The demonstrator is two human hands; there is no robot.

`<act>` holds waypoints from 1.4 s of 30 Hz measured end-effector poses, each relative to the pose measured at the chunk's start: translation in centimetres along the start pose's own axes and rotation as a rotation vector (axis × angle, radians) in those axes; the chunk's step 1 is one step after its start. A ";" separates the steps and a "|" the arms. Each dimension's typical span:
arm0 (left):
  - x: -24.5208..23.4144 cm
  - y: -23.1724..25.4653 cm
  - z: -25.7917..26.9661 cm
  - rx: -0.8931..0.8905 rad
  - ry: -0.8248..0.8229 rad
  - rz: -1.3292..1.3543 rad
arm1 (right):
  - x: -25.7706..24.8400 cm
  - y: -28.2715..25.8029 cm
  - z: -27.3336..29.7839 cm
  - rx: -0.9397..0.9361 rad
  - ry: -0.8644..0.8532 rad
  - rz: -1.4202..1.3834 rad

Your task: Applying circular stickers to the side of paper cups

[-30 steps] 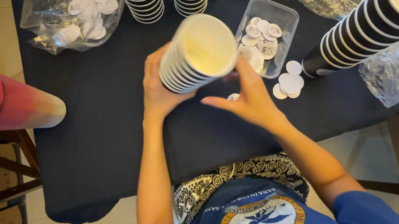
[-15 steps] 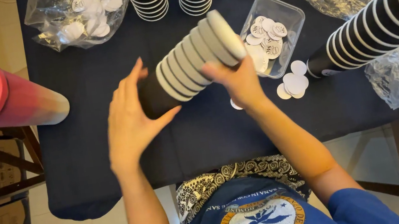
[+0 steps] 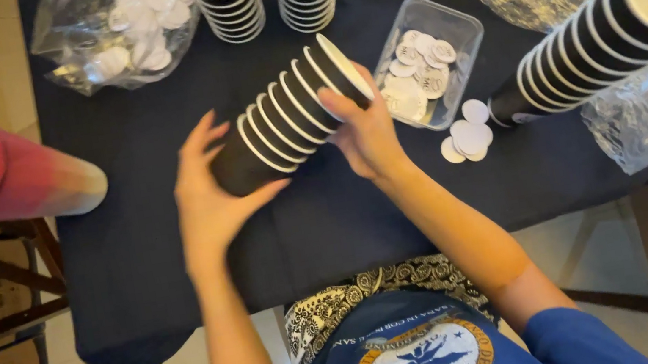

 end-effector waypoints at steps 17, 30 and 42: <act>8.5 -7.0 -2.7 0.037 0.729 0.860 | 4.5 2.0 0.2 0.657 0.000 -0.274; 4.7 -0.7 -5.0 0.329 0.411 -0.222 | 8.5 -2.1 -0.4 -0.649 -0.370 0.380; 5.3 -3.7 -5.3 0.221 0.270 -0.108 | 9.0 -5.2 -0.8 -0.662 -0.580 0.377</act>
Point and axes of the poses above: each hand's wrist, its own z-axis away from the middle knuckle, its own x-axis out of the palm, y = z × x, the point moved 1 cm from there along -z, towards the middle knuckle, and after that the axes turned 13 degrees about -z, right-handed, at the moved point
